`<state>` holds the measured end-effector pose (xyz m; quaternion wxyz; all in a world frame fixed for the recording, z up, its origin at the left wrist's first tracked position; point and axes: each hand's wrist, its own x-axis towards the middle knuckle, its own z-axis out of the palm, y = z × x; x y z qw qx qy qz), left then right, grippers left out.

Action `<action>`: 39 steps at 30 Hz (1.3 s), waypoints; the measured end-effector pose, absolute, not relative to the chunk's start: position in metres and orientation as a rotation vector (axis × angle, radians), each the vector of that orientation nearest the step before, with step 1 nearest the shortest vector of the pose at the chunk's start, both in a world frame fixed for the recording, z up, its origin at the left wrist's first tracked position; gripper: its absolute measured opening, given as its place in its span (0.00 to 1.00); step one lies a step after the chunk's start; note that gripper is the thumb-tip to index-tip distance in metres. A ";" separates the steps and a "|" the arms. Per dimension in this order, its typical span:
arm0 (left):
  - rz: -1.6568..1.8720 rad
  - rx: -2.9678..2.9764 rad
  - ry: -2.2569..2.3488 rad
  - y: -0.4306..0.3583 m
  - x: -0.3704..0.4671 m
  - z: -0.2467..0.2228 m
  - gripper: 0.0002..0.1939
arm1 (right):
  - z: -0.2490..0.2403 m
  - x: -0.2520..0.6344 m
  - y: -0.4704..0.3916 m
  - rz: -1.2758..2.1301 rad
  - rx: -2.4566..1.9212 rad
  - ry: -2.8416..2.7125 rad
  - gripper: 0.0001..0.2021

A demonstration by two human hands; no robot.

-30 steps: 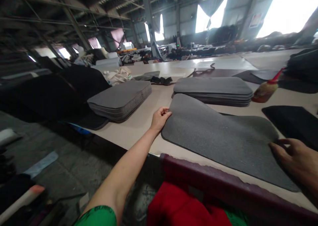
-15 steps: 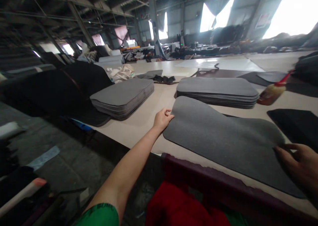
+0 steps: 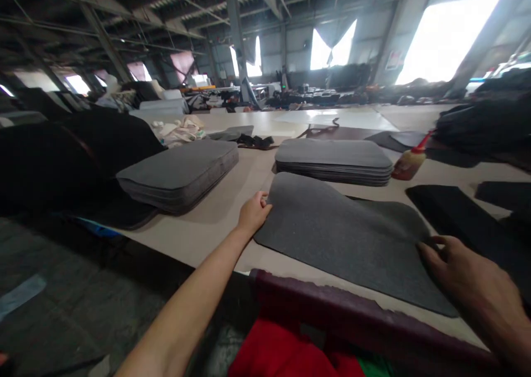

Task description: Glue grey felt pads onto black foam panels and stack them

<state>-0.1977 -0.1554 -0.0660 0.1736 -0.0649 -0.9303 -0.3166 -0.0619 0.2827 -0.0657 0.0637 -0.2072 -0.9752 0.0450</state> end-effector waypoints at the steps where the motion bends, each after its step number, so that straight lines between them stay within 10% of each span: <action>1: -0.863 -0.189 -2.637 -0.155 -0.197 -0.066 0.21 | -0.062 -0.061 0.278 0.168 -0.644 -2.962 0.31; 6: -0.694 -0.227 -2.610 -0.152 -0.192 -0.063 0.30 | -0.059 -0.060 0.273 0.278 -0.641 -2.961 0.29; 27: 0.080 -0.848 -2.807 -0.131 -0.192 -0.027 0.13 | -0.060 -0.060 0.273 0.334 -0.629 -2.974 0.27; 39: 0.161 -0.525 -2.810 -0.092 -0.211 -0.036 0.26 | -0.065 -0.062 0.276 0.379 -0.625 -2.944 0.26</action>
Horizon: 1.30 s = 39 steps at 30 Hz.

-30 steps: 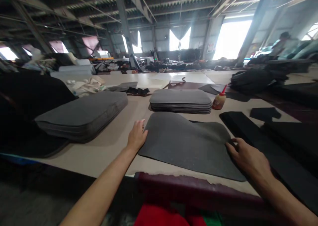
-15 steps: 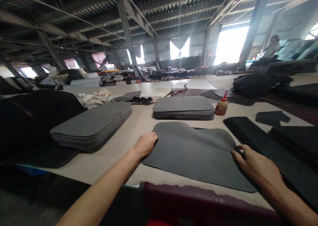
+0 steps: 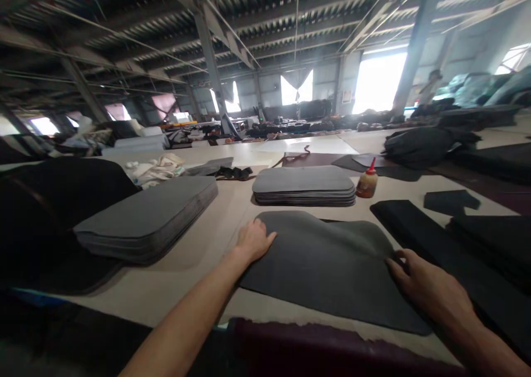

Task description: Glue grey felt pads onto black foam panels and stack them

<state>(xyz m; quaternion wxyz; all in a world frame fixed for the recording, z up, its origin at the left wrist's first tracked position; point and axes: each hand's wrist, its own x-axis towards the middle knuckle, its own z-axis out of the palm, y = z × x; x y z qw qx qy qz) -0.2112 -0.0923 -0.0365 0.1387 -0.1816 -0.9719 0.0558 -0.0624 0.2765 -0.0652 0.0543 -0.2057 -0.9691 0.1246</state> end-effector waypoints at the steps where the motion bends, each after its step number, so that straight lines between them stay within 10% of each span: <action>1: 0.159 -0.512 -2.803 -0.093 -0.212 -0.038 0.25 | -0.066 -0.063 0.277 0.382 -0.628 -2.944 0.26; 39: 0.017 -0.499 -2.734 -0.112 -0.235 -0.067 0.26 | -0.038 -0.196 0.318 0.606 -0.511 -3.115 0.11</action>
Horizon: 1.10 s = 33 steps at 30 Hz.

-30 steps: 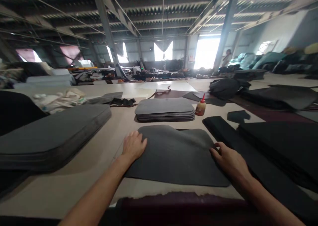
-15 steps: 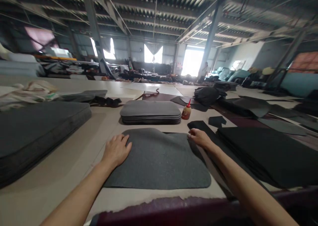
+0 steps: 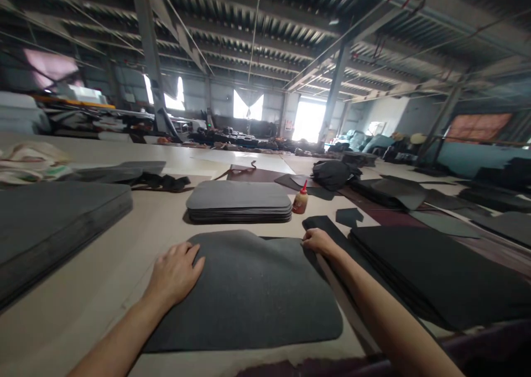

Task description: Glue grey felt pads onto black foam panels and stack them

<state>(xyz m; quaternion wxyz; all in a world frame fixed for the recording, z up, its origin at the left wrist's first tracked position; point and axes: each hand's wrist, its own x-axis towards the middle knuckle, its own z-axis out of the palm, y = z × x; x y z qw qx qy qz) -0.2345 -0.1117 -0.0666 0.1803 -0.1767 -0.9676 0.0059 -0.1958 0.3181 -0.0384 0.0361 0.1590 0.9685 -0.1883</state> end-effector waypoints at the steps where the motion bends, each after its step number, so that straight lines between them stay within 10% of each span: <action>1: 0.017 -0.498 -2.733 -0.112 -0.235 -0.067 0.26 | -0.039 -0.197 0.318 -0.583 0.498 2.960 0.11; 28: 0.000 -0.462 -2.737 -0.107 -0.225 -0.061 0.22 | -0.051 -0.165 0.304 -0.558 0.631 3.350 0.03; 33: -0.027 -0.457 -2.744 -0.105 -0.222 -0.057 0.22 | -0.047 -0.159 0.298 -0.395 0.651 3.431 0.15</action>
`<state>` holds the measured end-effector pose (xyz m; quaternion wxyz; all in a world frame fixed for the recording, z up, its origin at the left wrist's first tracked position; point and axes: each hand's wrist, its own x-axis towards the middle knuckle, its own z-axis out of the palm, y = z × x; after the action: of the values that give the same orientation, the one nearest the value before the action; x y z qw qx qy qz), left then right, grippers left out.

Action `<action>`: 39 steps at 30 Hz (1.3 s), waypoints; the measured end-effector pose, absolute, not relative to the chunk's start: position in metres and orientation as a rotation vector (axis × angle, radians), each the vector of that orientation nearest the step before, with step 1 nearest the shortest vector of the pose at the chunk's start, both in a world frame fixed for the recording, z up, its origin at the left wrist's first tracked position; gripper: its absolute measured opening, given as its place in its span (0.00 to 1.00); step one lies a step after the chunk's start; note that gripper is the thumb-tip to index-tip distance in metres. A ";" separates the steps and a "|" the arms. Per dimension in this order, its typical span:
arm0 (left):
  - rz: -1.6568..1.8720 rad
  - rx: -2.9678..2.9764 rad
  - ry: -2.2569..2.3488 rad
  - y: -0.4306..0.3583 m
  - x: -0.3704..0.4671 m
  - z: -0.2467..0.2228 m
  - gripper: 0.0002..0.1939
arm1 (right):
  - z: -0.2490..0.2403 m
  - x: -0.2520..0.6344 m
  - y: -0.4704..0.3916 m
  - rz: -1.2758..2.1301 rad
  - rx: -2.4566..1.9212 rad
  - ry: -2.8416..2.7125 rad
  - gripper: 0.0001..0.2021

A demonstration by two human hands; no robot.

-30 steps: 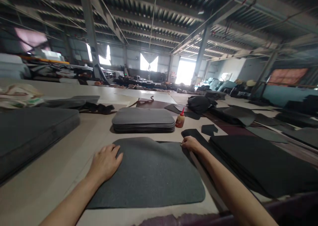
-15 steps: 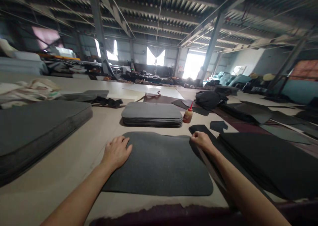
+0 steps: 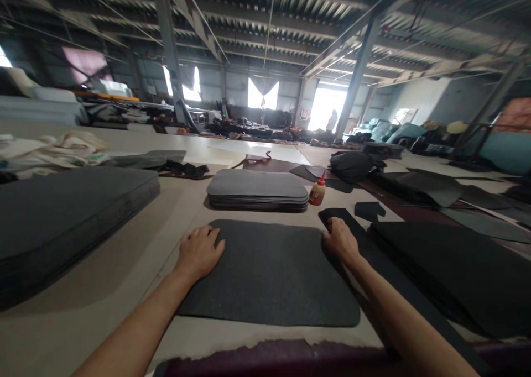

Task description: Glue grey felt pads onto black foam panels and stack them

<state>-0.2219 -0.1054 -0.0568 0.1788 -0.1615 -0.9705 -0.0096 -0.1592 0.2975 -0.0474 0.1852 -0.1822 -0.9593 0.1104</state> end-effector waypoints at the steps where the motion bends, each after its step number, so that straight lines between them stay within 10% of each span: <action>1: -0.031 -0.456 -2.748 -0.105 -0.222 -0.056 0.22 | -0.044 -0.158 0.294 0.276 -0.500 -2.692 0.16; 18: 0.001 -0.444 -2.795 -0.113 -0.234 -0.063 0.28 | -0.070 -0.145 0.241 0.121 -0.406 -2.952 0.48; 31: 0.122 -0.581 -2.656 -0.087 -0.189 -0.017 0.12 | -0.071 -0.106 0.208 0.166 0.086 -2.979 0.37; 39: -0.069 -1.183 -2.694 0.037 -0.185 -0.030 0.21 | -0.094 -0.109 0.213 -0.038 0.082 -2.884 0.36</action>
<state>-0.1849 0.0371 -0.0297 0.0990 -0.3998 -0.9109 -0.0234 -0.1088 0.2131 -0.0938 0.1279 0.0283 -0.9913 -0.0130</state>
